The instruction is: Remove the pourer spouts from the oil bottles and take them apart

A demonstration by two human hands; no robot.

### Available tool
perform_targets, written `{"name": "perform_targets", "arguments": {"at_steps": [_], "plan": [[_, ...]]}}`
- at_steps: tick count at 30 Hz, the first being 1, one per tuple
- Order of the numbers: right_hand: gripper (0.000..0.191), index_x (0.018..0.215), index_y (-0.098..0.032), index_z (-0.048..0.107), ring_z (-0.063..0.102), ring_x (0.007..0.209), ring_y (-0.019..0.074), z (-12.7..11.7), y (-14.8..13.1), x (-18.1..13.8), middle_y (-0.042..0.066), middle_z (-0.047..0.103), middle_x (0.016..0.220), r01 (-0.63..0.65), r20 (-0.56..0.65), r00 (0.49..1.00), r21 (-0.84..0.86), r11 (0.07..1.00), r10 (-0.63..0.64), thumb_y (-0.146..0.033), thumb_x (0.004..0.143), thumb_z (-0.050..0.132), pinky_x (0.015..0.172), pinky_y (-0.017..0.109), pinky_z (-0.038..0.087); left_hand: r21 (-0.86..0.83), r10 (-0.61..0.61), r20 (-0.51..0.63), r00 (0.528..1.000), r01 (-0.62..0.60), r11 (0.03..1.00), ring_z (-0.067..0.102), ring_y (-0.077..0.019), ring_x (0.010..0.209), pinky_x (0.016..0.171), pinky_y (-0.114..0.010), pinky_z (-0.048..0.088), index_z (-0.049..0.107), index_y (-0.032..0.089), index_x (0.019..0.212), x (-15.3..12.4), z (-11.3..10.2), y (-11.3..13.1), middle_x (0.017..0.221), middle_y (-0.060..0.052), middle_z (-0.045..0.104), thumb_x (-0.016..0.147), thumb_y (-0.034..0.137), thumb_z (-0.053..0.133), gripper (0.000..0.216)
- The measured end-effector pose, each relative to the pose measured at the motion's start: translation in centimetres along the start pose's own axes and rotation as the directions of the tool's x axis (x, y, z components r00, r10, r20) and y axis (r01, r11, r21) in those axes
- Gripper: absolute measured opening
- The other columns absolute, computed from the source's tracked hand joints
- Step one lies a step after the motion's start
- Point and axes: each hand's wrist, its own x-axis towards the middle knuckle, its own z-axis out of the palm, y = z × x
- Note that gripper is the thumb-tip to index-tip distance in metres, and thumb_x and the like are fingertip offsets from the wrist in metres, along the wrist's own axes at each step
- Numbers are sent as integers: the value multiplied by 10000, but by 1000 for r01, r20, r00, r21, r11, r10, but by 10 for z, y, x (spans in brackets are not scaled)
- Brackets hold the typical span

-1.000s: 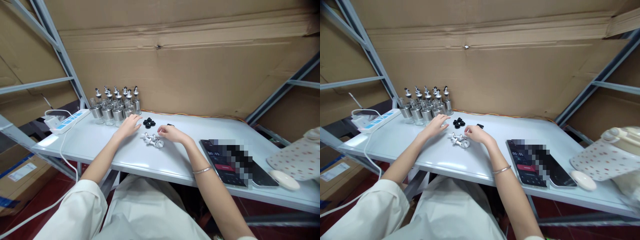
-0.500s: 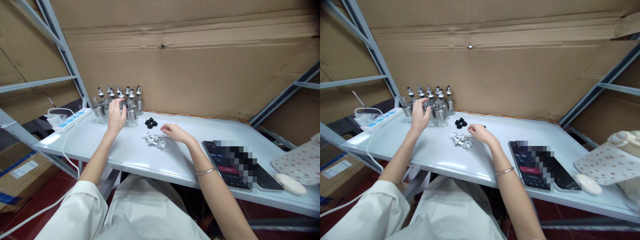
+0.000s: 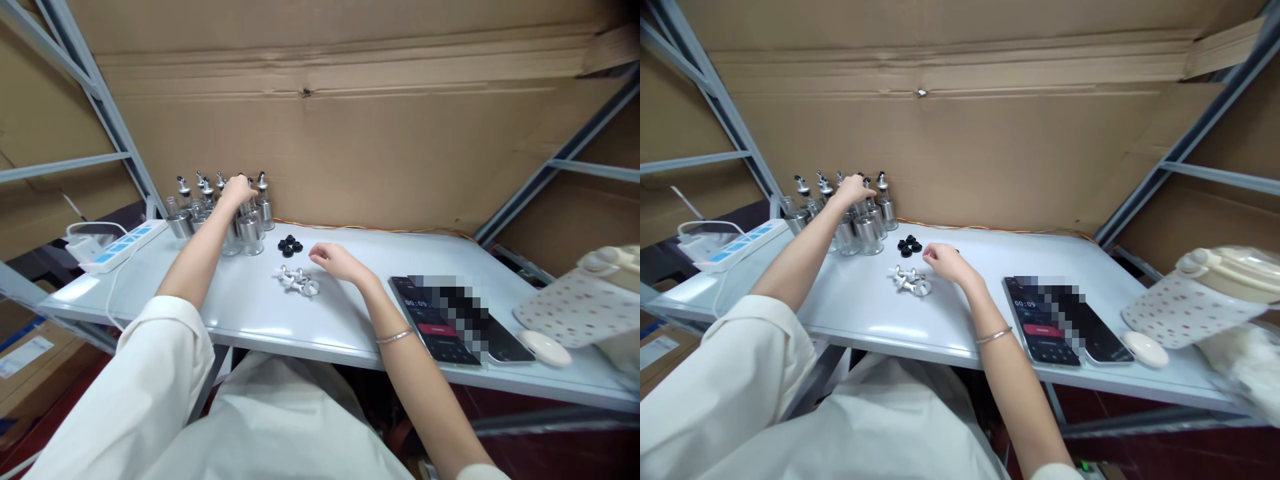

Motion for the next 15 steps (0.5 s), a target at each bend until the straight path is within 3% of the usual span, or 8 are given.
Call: {"name": "perform_targets", "arguments": {"at_steps": [4,9,15], "plan": [[167,896,-142,641,540,729,135,-1,-4,-1,51,650,814,-14,8,1000,13,1000,14,-187,850,486,697,235,391,-102,40,-61,997,-46,994,557,-325,1116,971,-435,428,603,121,998,2,4,-6,1027,-170,646,622,327,741,451],[167,925,-148,632,544,733,137,-3,-7,-2,51,649,813,-6,-19,1000,8,1000,6,-193,858,486,695,237,391,-198,98,-216,972,-142,970,544,-309,1128,976,-447,412,545,162,1098,-8,-3,-3,1102,-153,624,726,380,671,449],[185,986,-153,608,548,718,133,-6,-13,-4,46,648,820,-11,-74,997,45,999,14,-202,865,478,709,237,400,-303,110,-522,846,-303,904,514,-214,1133,989,-397,388,422,167,1168,-26,-34,23,1164,-78,552,880,554,447,483]]}}
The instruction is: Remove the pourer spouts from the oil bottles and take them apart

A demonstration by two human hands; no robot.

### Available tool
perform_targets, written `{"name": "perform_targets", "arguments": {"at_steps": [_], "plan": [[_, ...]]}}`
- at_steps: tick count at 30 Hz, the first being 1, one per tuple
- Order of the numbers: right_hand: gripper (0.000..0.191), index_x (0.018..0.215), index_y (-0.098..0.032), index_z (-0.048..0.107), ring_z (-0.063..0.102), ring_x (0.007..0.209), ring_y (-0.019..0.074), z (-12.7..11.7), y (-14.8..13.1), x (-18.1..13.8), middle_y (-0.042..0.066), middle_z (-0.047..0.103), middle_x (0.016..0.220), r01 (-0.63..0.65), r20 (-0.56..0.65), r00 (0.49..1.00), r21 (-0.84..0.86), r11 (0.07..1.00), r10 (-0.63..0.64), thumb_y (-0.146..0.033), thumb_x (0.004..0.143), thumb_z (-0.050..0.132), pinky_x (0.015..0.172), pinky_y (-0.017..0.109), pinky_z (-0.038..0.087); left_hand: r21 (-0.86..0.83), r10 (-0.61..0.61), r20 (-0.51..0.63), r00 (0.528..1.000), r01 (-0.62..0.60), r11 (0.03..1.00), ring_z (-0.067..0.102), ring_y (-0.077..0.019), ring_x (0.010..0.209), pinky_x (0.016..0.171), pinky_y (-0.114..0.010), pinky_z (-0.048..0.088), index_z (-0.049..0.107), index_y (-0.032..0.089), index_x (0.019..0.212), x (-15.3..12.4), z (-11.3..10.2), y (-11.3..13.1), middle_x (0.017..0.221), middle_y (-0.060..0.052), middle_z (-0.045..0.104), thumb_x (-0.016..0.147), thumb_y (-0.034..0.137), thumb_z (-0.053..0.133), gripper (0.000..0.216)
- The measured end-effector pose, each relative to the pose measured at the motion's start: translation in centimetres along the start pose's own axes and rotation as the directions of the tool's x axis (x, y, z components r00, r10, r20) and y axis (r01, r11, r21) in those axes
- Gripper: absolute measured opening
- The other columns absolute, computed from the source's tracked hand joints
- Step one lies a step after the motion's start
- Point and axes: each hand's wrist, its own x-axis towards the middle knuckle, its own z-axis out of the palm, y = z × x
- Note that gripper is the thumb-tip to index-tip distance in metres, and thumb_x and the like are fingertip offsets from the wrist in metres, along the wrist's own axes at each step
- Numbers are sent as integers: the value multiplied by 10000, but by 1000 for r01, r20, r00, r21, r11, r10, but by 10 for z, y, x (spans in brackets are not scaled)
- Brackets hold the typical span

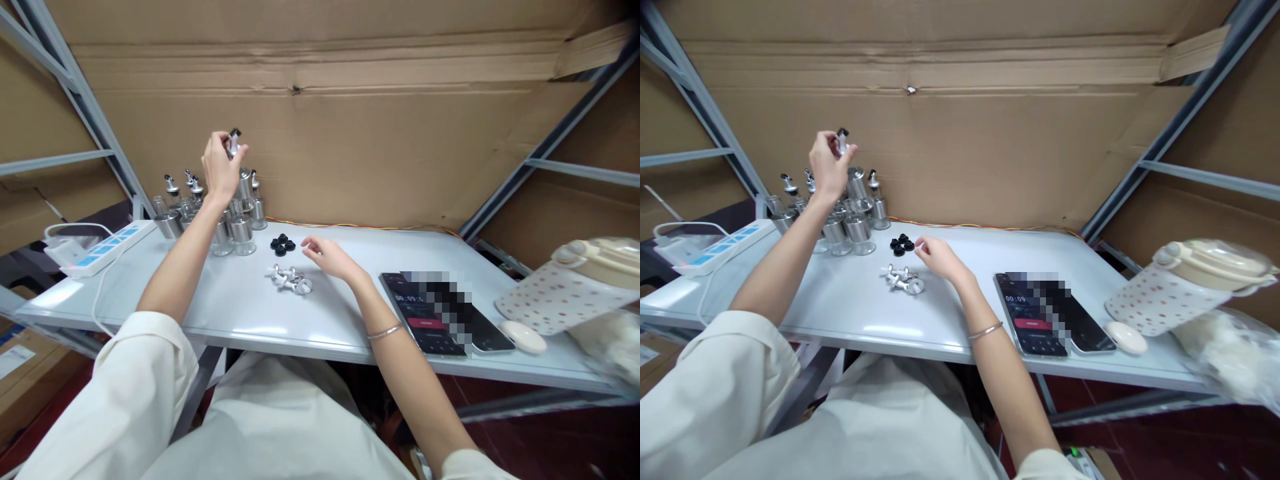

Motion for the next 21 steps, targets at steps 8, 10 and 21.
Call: {"name": "perform_targets", "arguments": {"at_steps": [8,10,21], "plan": [[185,968,-173,582,545,696,148,5,9,6,26,610,771,129,-185,977,118,985,-105,-259,844,476,706,279,433,-503,49,-368,929,-243,829,594,-99,774,769,-263,464,319,266,1060,-35,-23,46,925,-13,515,860,671,271,454],[181,963,-180,580,549,697,151,6,10,7,27,613,771,156,-219,968,133,979,-124,-270,846,474,707,289,437,-600,83,-318,944,-269,753,603,-91,715,670,-245,458,312,291,1057,-49,-27,52,912,-3,519,867,643,319,400],[404,977,-200,578,620,897,184,0,-3,4,74,670,952,275,-434,898,417,866,-76,-564,805,539,766,312,464,-468,227,68,972,-170,867,634,-119,622,621,-271,502,357,243,1018,-90,-31,49,746,17,496,876,600,395,385]]}}
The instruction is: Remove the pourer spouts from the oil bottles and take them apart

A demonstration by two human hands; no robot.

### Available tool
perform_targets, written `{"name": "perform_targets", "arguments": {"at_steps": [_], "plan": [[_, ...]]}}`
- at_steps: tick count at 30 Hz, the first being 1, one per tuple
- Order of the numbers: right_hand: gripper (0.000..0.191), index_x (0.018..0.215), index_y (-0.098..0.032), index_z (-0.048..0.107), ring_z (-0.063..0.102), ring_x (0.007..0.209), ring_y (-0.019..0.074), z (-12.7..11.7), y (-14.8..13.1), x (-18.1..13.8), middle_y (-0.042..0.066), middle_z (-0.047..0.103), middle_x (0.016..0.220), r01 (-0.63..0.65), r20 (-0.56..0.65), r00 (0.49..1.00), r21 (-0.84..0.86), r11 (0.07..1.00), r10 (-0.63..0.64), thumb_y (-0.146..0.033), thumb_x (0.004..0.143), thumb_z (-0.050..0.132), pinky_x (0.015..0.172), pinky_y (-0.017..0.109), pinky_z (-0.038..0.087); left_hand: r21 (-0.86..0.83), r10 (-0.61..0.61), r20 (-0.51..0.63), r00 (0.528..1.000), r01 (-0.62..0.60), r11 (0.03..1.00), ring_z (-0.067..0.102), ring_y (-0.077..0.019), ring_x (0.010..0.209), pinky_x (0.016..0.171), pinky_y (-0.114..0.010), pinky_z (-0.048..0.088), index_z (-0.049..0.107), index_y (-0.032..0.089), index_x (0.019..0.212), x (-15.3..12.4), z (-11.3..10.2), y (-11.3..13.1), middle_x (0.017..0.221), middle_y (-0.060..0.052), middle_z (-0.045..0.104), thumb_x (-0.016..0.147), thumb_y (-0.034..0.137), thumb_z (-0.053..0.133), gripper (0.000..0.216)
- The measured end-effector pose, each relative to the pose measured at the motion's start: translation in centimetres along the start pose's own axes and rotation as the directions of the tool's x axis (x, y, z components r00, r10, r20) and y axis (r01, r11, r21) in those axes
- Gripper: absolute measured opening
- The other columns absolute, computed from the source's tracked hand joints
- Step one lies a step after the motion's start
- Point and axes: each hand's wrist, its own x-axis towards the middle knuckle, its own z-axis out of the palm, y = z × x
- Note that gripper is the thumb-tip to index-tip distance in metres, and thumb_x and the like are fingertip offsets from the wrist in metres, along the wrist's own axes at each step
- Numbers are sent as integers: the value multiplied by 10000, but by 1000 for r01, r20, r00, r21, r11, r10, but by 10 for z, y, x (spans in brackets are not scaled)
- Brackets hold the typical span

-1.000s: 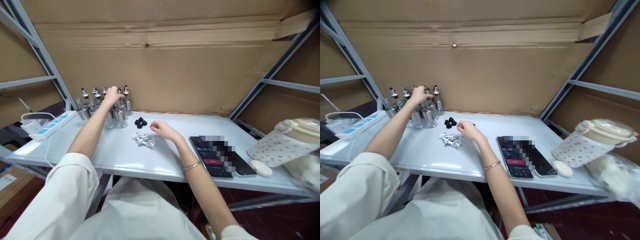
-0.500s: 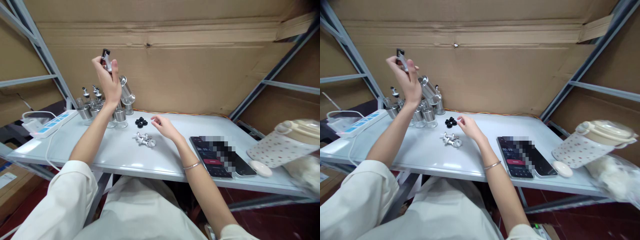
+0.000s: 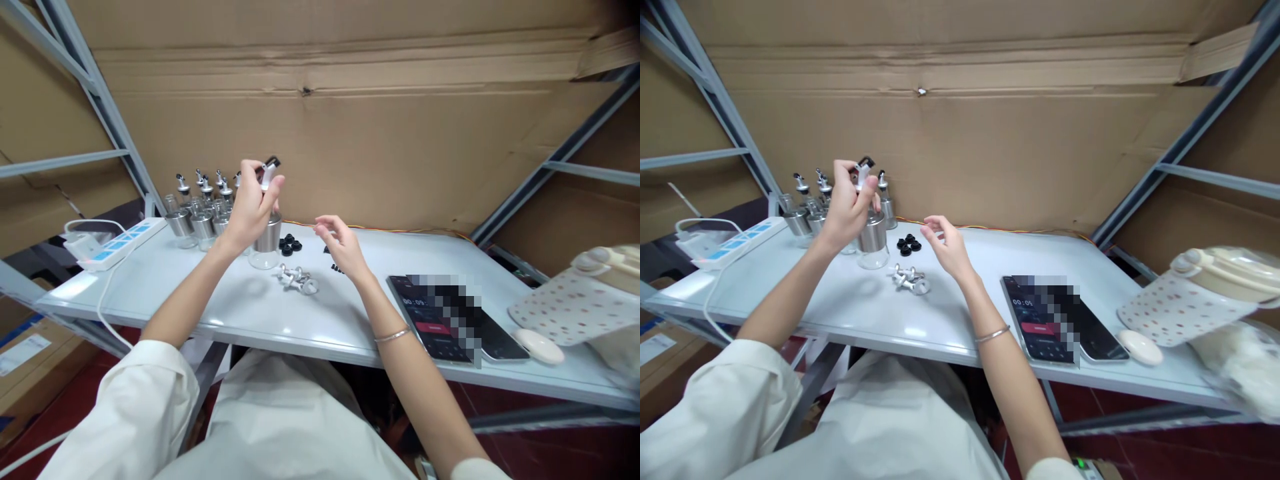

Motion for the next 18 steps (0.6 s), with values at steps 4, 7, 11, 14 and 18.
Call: {"name": "perform_targets", "arguments": {"at_steps": [4,7,11,14,18], "plan": [[411,953,-192,577,624,820,169,-1,5,1,64,673,881,-3,-32,999,5,1000,3,-574,839,479,719,299,454,70,-108,-52,993,111,991,632,-159,673,726,-348,507,372,221,1019,-13,-18,-39,763,4,510,793,604,547,478],[394,955,-192,574,624,785,163,0,4,1,53,669,840,12,-24,1000,4,1000,-12,-557,850,474,703,293,453,131,-154,-168,974,177,976,616,-178,716,774,-378,492,375,212,1018,-26,-25,-69,770,1,504,748,603,602,527],[385,941,-192,570,627,762,162,1,2,0,51,669,819,27,-30,999,-8,1000,-27,-555,848,478,695,294,456,173,-153,-256,954,201,964,593,-202,845,841,-393,464,380,200,1034,-36,-21,-101,845,-33,508,793,600,539,493],[383,926,-197,567,629,742,160,1,3,0,48,671,809,31,-36,999,-14,999,-32,-560,845,476,688,296,462,211,-121,-259,958,178,961,555,-214,921,879,-401,441,393,204,1027,-36,-14,-115,929,-61,494,796,601,528,479],[371,917,-203,565,628,730,158,1,3,0,43,673,807,27,-35,999,-19,999,-27,-556,846,475,682,297,470,289,-70,-241,968,140,947,507,-251,1018,933,-448,404,417,194,1029,-28,-6,-124,1036,-114,465,809,623,477,486]]}}
